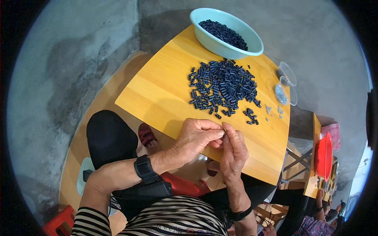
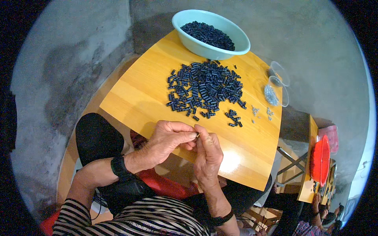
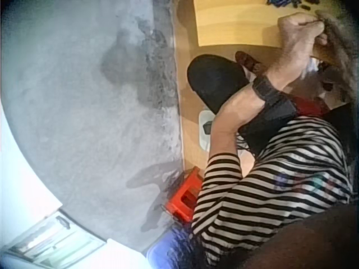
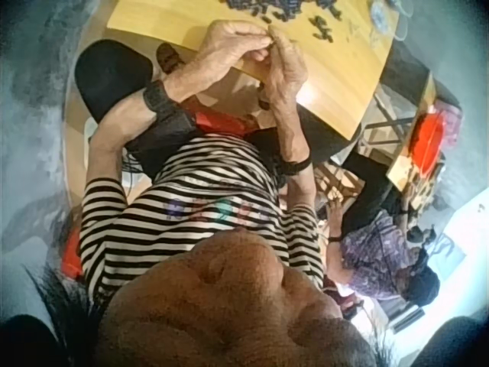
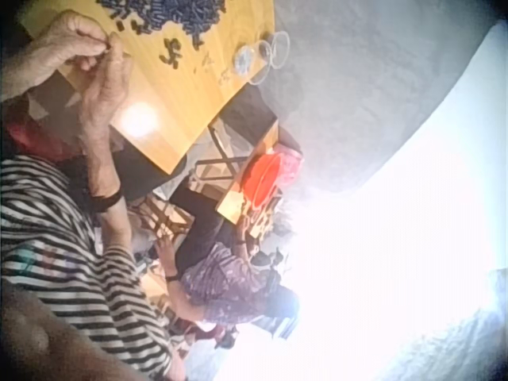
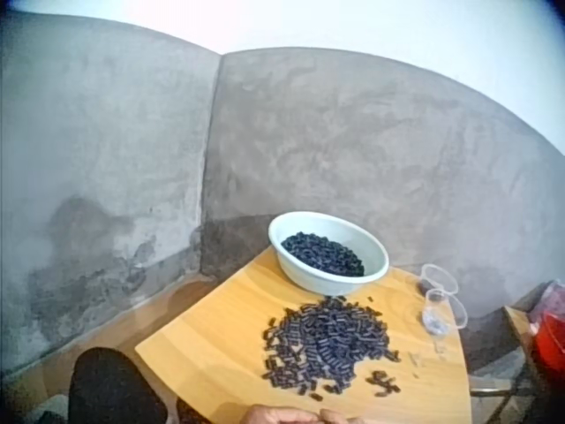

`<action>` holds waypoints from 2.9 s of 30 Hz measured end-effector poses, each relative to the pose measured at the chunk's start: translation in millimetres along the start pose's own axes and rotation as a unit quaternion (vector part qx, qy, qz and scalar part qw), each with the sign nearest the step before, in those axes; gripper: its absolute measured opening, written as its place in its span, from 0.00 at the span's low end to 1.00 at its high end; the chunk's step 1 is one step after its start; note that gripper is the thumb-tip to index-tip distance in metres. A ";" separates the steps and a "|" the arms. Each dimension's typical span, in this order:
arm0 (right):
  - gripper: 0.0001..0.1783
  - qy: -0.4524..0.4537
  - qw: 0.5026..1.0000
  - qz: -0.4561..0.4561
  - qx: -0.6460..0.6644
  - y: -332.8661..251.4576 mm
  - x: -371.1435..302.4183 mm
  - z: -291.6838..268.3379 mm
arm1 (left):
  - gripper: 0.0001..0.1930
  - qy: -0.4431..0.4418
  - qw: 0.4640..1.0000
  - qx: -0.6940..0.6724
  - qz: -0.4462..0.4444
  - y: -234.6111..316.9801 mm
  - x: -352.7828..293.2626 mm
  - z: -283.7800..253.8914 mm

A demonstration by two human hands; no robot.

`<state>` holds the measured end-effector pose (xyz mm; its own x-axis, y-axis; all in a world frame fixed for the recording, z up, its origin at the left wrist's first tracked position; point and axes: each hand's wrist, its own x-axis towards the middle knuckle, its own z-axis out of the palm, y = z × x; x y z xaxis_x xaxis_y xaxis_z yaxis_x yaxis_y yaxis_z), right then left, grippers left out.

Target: Assembling small black plastic components at a table in a workshop environment.

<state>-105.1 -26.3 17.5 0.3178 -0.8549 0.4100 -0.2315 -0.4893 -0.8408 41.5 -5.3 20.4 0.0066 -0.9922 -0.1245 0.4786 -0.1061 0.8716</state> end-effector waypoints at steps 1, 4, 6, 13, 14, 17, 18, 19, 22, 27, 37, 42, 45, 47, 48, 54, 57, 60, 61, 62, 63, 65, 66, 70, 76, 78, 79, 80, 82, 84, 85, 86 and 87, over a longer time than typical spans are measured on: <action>0.15 0.001 1.000 -0.001 -0.001 0.2 0.7 -1.0 | 0.11 -0.002 1.000 0.001 -0.001 0.2 0.3 0.3; 0.18 0.006 1.000 0.011 0.021 1.9 2.6 -3.2 | 0.12 -0.017 1.000 0.003 -0.007 2.5 2.7 -1.0; 0.17 0.014 0.997 0.055 0.055 0.7 2.7 -4.5 | 0.13 -0.032 0.999 0.005 -0.012 5.6 3.9 -2.5; 0.17 0.005 0.985 0.119 0.127 -0.9 2.8 -8.6 | 0.15 -0.067 0.996 -0.025 -0.046 15.9 0.6 -5.6; 0.17 0.003 0.981 0.130 0.144 -0.4 2.5 -8.6 | 0.15 -0.073 0.996 -0.026 -0.044 16.1 0.4 -6.3; 0.18 -0.005 0.976 0.141 0.168 0.9 1.9 -10.1 | 0.15 -0.069 0.996 -0.022 -0.059 18.9 0.6 -6.6; 0.18 -0.010 0.974 0.142 0.176 1.6 1.8 -11.1 | 0.15 -0.069 0.996 -0.022 -0.059 18.7 0.8 -6.8; 0.18 -0.010 0.974 0.142 0.176 1.9 1.6 -12.0 | 0.15 -0.074 0.995 -0.028 -0.060 18.3 1.1 -7.0; 0.19 -0.019 0.973 0.141 0.180 3.4 1.1 -13.2 | 0.16 -0.078 0.994 -0.034 -0.063 17.3 2.0 -8.0; 0.19 -0.016 0.973 0.126 0.192 8.3 0.6 -12.3 | 0.19 -0.063 0.994 -0.063 -0.066 17.6 3.6 -5.8; 0.19 -0.028 0.971 0.130 0.198 8.3 0.1 -15.8 | 0.17 -0.078 0.992 -0.054 -0.081 18.8 4.6 -8.7; 0.20 -0.060 0.958 0.173 0.220 6.3 -1.6 -20.3 | 0.15 -0.086 0.990 -0.043 -0.103 19.0 6.0 -9.9; 0.18 -0.061 0.960 0.154 0.224 4.8 -0.9 -18.8 | 0.14 -0.089 0.990 -0.042 -0.104 18.6 5.7 -10.4; 0.18 -0.064 0.969 0.134 0.200 6.2 -0.7 -18.7 | 0.14 -0.088 0.989 -0.049 -0.106 18.1 5.2 -10.7; 0.18 -0.067 0.976 0.113 0.175 6.8 -0.7 -18.5 | 0.14 -0.088 0.989 -0.049 -0.106 18.0 5.0 -10.4; 0.17 -0.065 0.978 0.108 0.169 6.3 -1.5 -17.0 | 0.13 -0.085 0.988 -0.066 -0.109 16.2 4.6 -11.3; 0.18 -0.067 0.967 0.137 0.203 7.9 -1.7 -19.1 | 0.12 -0.080 0.991 -0.053 -0.095 16.9 3.3 -8.5; 0.20 -0.052 0.978 0.115 0.168 10.0 -2.2 -19.8 | 0.12 -0.076 0.994 -0.021 -0.073 18.4 1.2 -5.2; 0.20 -0.052 0.978 0.115 0.168 8.6 -2.3 -20.2 | 0.12 -0.073 0.995 0.003 -0.062 19.0 0.2 -4.5; 0.20 -0.049 0.980 0.112 0.156 5.6 -2.2 -21.0 | 0.12 -0.069 0.996 0.027 -0.052 19.0 -0.3 -4.1; 0.21 -0.046 0.983 0.109 0.144 3.2 -2.1 -21.3 | 0.12 -0.069 0.996 0.027 -0.052 18.3 -0.5 -4.2; 0.19 -0.033 0.977 0.122 0.171 1.0 -1.2 -20.5 | 0.11 -0.065 0.996 0.036 -0.042 16.0 -0.1 -4.6; 0.18 -0.019 0.971 0.134 0.198 0.3 -0.7 -20.4 | 0.11 -0.066 0.996 0.036 -0.043 14.5 0.2 -4.8; 0.13 -0.006 0.975 0.130 0.183 -1.4 3.2 -28.6 | 0.11 -0.067 0.995 0.066 -0.024 12.4 -0.4 -4.2; 0.04 -0.025 0.994 0.089 0.055 -2.9 13.3 -32.1 | 0.10 -0.075 0.994 0.072 -0.036 8.8 -0.4 -1.1; 0.04 -0.043 0.992 0.099 0.068 -4.0 14.8 -33.0 | 0.10 -0.076 0.994 0.063 -0.041 7.6 -0.7 -1.9; 0.04 -0.043 0.992 0.100 0.069 -3.0 15.7 -32.9 | 0.10 -0.080 0.995 0.043 -0.051 7.0 -1.0 -2.6; 0.04 -0.050 0.989 0.102 0.096 -1.7 16.7 -32.7 | 0.10 -0.084 0.994 0.023 -0.060 6.8 -1.4 -3.3; 0.04 -0.056 0.986 0.104 0.121 -0.4 18.6 -33.3 | 0.10 -0.088 0.994 0.011 -0.067 9.8 -1.9 -2.2; 0.04 -0.059 0.983 0.095 0.147 0.6 20.5 -33.1 | 0.11 -0.091 0.993 -0.001 -0.073 12.8 -2.3 -2.2; 0.04 -0.060 0.983 0.096 0.147 0.8 21.5 -33.2 | 0.11 -0.100 0.992 -0.016 -0.074 13.8 -2.5 -3.0; 0.05 -0.061 0.980 0.100 0.164 0.8 22.5 -33.4 | 0.12 -0.109 0.991 -0.032 -0.074 15.1 -2.7 -4.0; 0.05 -0.061 0.977 0.104 0.178 0.6 23.2 -34.1 | 0.12 -0.110 0.991 -0.032 -0.074 16.7 -2.6 -4.8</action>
<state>-129.2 -52.3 38.5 0.4111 -0.8914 0.1907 0.0256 -0.1979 -0.9799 53.7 -4.1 33.0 -0.2559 -0.9570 -0.1364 0.5152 -0.2544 0.8185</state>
